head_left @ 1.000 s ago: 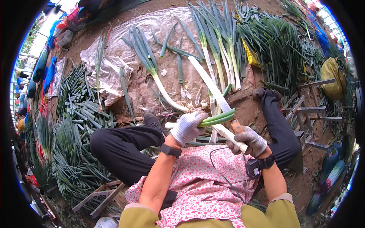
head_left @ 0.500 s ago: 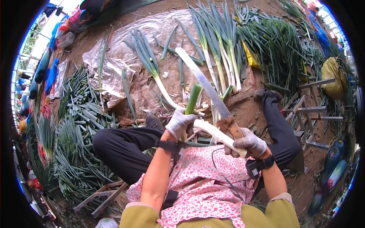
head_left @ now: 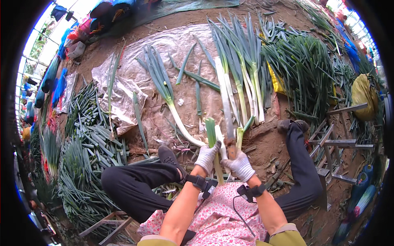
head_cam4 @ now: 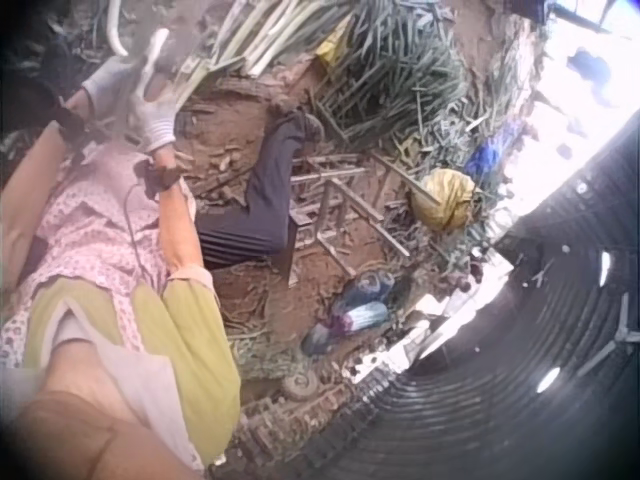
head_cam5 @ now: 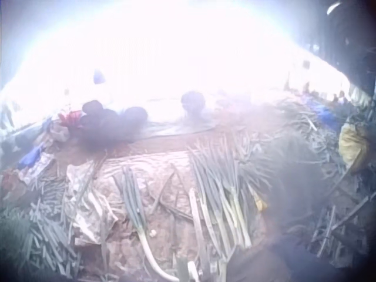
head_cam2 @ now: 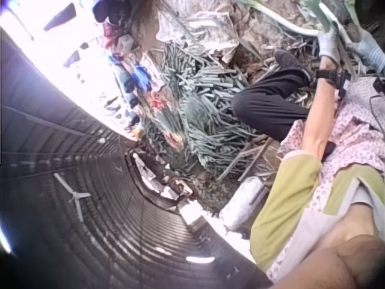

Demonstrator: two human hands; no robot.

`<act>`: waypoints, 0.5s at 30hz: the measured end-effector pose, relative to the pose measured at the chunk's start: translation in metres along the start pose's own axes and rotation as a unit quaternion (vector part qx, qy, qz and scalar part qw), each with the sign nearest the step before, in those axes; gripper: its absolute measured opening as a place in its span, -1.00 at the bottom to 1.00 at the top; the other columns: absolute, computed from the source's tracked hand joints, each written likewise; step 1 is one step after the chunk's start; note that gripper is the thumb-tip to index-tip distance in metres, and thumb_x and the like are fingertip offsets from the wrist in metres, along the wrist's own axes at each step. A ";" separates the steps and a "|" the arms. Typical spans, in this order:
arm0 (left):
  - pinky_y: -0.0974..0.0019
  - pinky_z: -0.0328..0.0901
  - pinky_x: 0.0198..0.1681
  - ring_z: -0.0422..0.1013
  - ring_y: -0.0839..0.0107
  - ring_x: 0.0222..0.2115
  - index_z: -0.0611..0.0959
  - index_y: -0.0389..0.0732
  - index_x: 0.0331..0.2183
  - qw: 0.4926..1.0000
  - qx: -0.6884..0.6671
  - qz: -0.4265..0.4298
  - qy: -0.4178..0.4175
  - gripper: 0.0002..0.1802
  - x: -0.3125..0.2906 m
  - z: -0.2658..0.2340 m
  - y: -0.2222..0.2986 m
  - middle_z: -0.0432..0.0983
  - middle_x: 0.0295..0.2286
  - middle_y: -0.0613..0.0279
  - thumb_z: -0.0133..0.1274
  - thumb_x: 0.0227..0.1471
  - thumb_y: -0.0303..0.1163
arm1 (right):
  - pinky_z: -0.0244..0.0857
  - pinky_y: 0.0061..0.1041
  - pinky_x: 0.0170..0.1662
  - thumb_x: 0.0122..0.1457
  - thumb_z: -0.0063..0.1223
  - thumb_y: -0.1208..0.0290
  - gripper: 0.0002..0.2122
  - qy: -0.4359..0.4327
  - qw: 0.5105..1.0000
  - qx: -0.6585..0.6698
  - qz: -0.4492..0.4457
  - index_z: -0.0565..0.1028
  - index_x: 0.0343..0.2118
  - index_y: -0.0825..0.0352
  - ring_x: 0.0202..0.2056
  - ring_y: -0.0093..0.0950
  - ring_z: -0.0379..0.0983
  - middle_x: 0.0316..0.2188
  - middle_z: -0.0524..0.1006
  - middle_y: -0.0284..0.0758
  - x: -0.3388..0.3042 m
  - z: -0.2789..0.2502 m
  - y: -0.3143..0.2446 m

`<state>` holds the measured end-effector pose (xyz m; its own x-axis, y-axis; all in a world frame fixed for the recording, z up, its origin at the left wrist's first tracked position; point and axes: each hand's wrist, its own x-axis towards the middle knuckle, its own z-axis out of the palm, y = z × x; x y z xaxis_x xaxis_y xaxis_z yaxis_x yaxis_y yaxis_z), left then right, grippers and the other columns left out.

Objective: Trimming roots and outer leaves from leeks using a knife.

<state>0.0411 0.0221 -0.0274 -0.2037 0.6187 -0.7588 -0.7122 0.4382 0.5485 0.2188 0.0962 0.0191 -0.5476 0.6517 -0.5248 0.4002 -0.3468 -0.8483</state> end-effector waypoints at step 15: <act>0.23 0.52 -0.46 0.55 0.35 -0.44 0.53 -0.18 0.12 0.997 0.040 -0.047 0.049 -0.33 0.175 -0.024 -0.034 0.65 -0.22 0.13 0.52 0.15 -0.14 | 0.60 -0.14 -0.14 0.11 0.57 0.11 -0.27 0.018 0.980 -0.179 0.086 0.42 0.14 0.55 -0.24 0.00 0.71 -0.32 0.69 0.10 0.129 -0.027 0.114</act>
<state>0.0136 0.0996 -0.1870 -0.2061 0.5070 -0.8369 -0.6768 0.5439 0.4962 0.2134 0.1587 -0.1433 -0.4268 0.6297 -0.6491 0.7195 -0.1984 -0.6655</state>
